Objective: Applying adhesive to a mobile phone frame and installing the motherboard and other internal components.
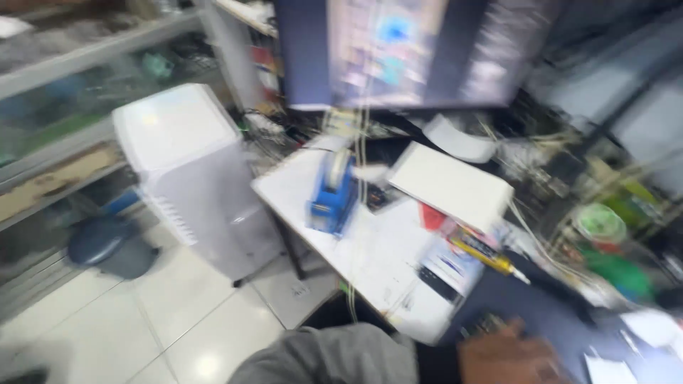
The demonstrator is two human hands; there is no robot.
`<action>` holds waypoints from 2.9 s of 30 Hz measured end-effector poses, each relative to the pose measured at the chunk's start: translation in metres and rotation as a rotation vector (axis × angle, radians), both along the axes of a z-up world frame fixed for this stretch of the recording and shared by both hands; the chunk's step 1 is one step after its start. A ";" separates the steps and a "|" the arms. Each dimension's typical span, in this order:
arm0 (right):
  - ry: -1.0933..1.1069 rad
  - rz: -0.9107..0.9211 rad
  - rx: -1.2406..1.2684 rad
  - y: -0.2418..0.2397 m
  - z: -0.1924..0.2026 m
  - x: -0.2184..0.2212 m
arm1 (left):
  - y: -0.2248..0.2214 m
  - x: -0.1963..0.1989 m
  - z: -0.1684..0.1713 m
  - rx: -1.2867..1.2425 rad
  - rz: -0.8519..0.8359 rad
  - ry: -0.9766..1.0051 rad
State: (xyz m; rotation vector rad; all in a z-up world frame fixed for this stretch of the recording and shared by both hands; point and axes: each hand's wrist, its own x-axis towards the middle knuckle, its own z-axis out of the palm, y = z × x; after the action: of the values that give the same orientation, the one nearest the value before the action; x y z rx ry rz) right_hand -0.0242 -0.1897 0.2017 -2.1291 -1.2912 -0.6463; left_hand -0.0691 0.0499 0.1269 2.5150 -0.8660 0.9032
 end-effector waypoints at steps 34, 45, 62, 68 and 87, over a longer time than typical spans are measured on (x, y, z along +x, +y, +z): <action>0.152 -0.730 -0.393 0.053 0.042 -0.118 | 0.027 -0.049 0.100 0.174 -0.061 0.076; 0.392 -0.414 -0.023 0.033 0.035 -0.122 | 0.042 -0.038 0.102 -0.037 -0.057 0.125; 0.254 -0.310 -0.133 0.029 0.028 -0.110 | 0.021 -0.051 0.095 0.037 -0.205 0.102; 0.157 -0.304 -0.166 0.031 0.027 -0.112 | 0.020 -0.052 0.090 0.038 -0.206 0.112; -0.080 -0.489 -0.285 0.059 0.031 -0.122 | 0.018 -0.055 0.086 0.049 -0.165 0.077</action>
State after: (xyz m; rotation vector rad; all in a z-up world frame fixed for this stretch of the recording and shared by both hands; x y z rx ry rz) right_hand -0.1458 -0.1303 0.2323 -2.7158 -0.9435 -0.7849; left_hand -0.1242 0.0681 0.2125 2.4572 -1.0646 0.7363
